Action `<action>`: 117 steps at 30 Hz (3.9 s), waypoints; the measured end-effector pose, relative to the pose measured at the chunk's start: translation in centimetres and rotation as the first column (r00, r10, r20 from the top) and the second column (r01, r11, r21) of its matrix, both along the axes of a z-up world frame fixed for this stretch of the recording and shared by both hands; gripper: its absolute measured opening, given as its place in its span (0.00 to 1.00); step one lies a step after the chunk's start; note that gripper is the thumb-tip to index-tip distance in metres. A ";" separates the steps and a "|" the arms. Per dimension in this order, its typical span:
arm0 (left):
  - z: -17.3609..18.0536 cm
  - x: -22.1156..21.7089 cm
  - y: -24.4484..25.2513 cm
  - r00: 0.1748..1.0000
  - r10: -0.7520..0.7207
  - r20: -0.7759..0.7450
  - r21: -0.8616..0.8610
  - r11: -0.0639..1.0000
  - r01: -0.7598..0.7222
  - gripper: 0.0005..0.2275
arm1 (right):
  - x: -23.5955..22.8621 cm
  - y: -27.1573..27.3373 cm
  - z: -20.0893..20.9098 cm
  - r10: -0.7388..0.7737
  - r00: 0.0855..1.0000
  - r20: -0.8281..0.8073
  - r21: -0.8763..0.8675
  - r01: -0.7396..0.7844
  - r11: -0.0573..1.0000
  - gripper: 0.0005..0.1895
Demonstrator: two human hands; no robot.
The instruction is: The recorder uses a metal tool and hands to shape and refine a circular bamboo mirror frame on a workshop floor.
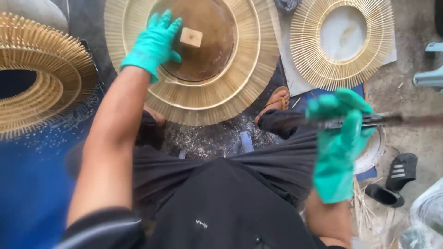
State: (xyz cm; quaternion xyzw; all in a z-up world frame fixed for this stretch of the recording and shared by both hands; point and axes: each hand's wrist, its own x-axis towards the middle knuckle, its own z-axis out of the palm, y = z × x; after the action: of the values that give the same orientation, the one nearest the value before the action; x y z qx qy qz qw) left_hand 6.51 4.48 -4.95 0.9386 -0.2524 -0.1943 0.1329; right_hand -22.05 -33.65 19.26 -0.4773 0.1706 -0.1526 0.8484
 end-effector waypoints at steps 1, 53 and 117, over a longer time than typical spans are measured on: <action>1.6 -1.3 -1.5 1.000 -0.005 -0.003 0.003 1.000 0.005 0.52 | 0.4 -0.7 -0.5 -0.005 1.000 -0.003 0.003 0.005 1.000 0.15; 5.1 -6.3 -5.8 0.917 0.395 -0.050 0.051 0.918 -0.393 0.59 | 1.8 4.8 -11.3 0.251 0.950 -0.185 -0.585 -0.312 0.749 0.08; 3.0 -6.7 -6.0 0.896 0.445 -0.005 0.044 0.895 -0.444 0.59 | 1.7 4.8 -8.9 0.245 0.930 -0.273 -0.704 -0.367 0.608 0.08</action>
State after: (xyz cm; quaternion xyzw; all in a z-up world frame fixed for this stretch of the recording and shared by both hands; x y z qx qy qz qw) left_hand -0.24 -1.52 -1.97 0.9725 -0.0263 -0.1709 0.1562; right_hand -20.33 -28.87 10.33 -0.8134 0.0717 -0.0251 0.5767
